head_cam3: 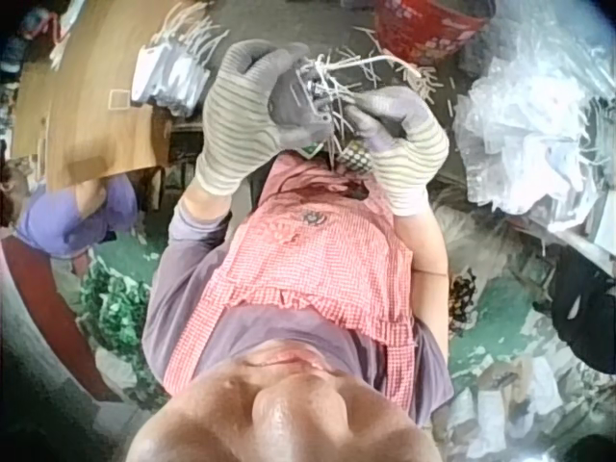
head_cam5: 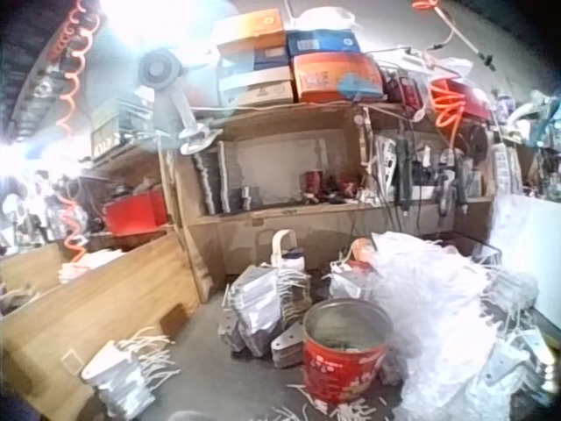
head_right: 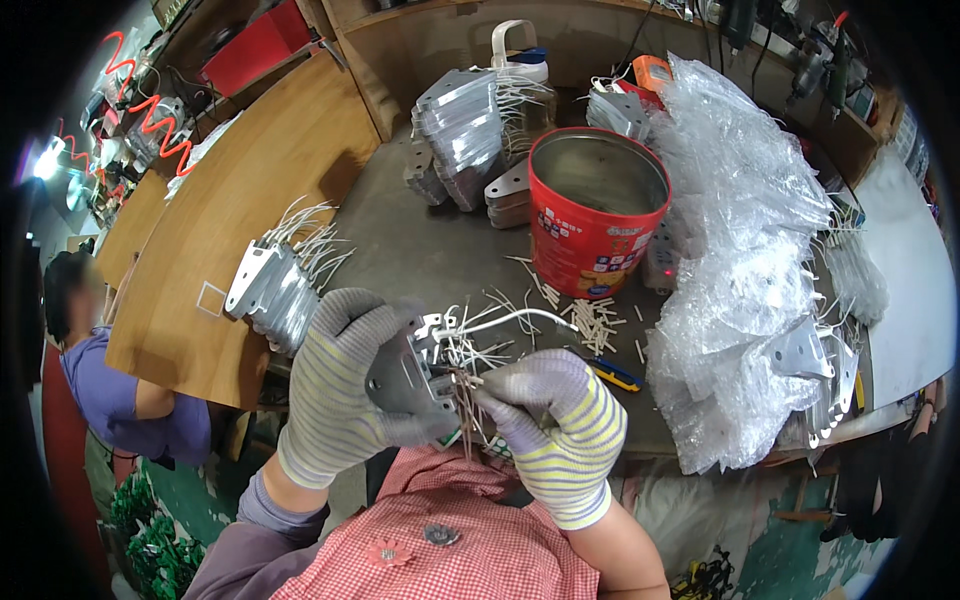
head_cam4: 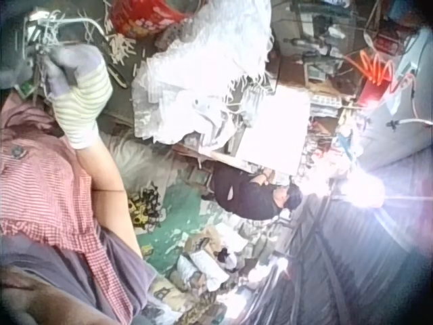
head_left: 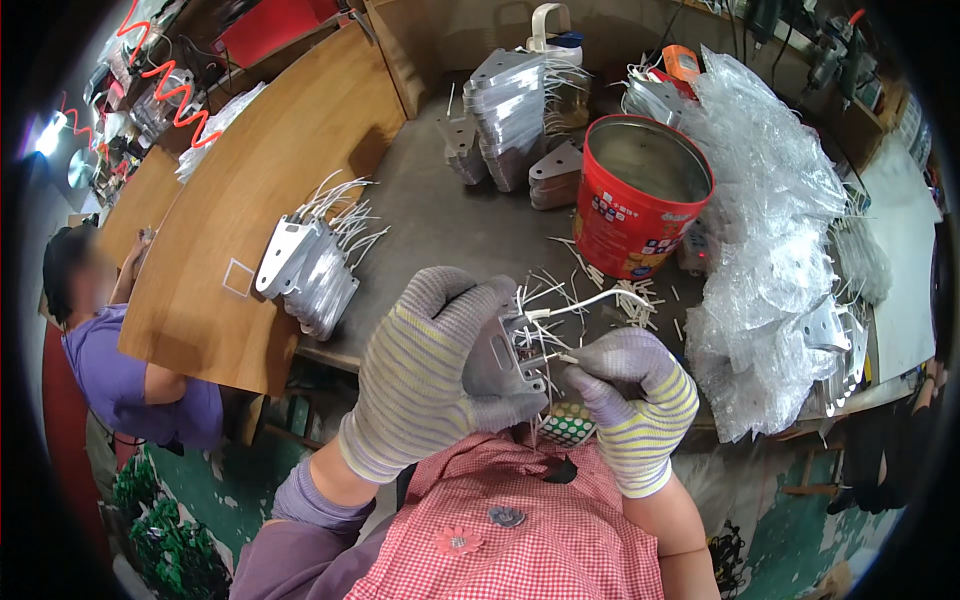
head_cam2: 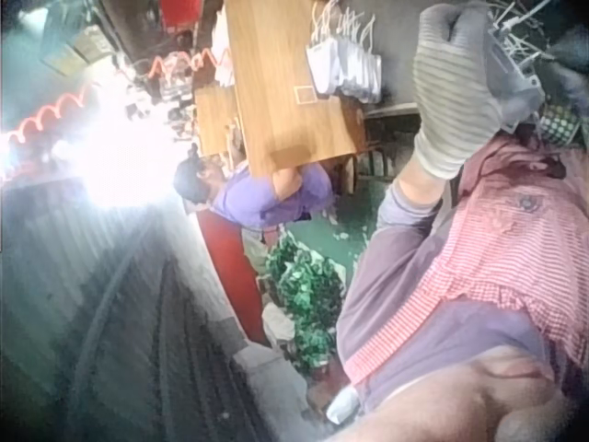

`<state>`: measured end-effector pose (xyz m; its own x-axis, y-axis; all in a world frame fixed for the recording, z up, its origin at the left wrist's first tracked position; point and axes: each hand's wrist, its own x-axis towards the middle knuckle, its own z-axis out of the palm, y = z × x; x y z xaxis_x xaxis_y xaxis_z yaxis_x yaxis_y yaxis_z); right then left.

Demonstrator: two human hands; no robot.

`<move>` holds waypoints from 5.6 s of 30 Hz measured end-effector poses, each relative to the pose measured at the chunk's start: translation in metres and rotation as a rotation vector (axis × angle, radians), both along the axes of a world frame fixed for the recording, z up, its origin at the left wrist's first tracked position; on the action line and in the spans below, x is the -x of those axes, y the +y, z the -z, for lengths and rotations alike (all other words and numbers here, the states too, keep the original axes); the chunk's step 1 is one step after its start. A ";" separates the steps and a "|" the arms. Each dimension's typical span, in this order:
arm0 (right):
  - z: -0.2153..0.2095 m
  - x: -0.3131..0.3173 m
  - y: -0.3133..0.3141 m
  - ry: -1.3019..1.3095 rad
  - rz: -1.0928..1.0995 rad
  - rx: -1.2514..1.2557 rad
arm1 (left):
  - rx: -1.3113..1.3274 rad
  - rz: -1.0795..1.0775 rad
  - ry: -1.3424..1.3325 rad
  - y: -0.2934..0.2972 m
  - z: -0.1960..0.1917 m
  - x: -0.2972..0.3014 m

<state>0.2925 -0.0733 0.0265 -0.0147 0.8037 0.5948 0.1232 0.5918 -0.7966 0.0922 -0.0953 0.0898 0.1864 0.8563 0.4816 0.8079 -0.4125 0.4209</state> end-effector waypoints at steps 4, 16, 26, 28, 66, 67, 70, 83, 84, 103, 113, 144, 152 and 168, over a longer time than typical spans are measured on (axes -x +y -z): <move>-0.003 0.000 -0.001 -0.042 0.062 -0.116 | 0.014 -0.020 -0.043 -0.004 0.002 -0.003; -0.006 -0.015 0.007 -0.023 -0.296 0.165 | 0.072 0.140 0.170 0.002 -0.008 -0.002; -0.001 -0.008 0.005 -0.125 -0.299 0.169 | 0.129 0.084 0.219 0.002 -0.001 0.010; 0.000 -0.011 0.005 -0.124 -0.217 0.182 | 0.066 0.149 0.137 0.007 -0.001 0.017; 0.078 -0.001 0.111 -1.117 0.475 0.289 | 0.258 0.274 -0.035 0.050 0.036 -0.003; 0.079 -0.002 0.113 -1.131 0.457 0.287 | 0.317 0.280 -0.086 0.049 0.034 -0.005; 0.086 -0.004 0.115 -1.083 0.459 0.269 | 0.376 0.242 -0.136 0.046 0.033 -0.012; 0.090 -0.032 0.028 -0.266 0.409 -0.052 | 0.318 0.231 -0.151 0.046 0.033 -0.006; 0.098 -0.032 0.026 -0.272 0.407 -0.055 | 0.293 0.255 -0.173 0.048 0.033 -0.008; 0.089 -0.029 0.021 -0.553 0.442 -0.328 | 0.143 0.335 -0.180 0.042 0.038 -0.005; 0.093 -0.029 0.024 -0.542 0.468 -0.280 | 0.082 0.346 -0.196 0.051 0.050 -0.001; 0.101 -0.029 0.022 -0.521 0.305 -0.095 | 0.347 0.346 -0.314 0.053 0.038 -0.001; 0.094 -0.031 0.020 -0.572 0.287 -0.043 | 0.363 0.256 -0.282 0.045 0.033 -0.003; 0.092 -0.024 0.020 -0.643 0.213 0.032 | 0.353 0.226 -0.404 0.047 0.043 0.006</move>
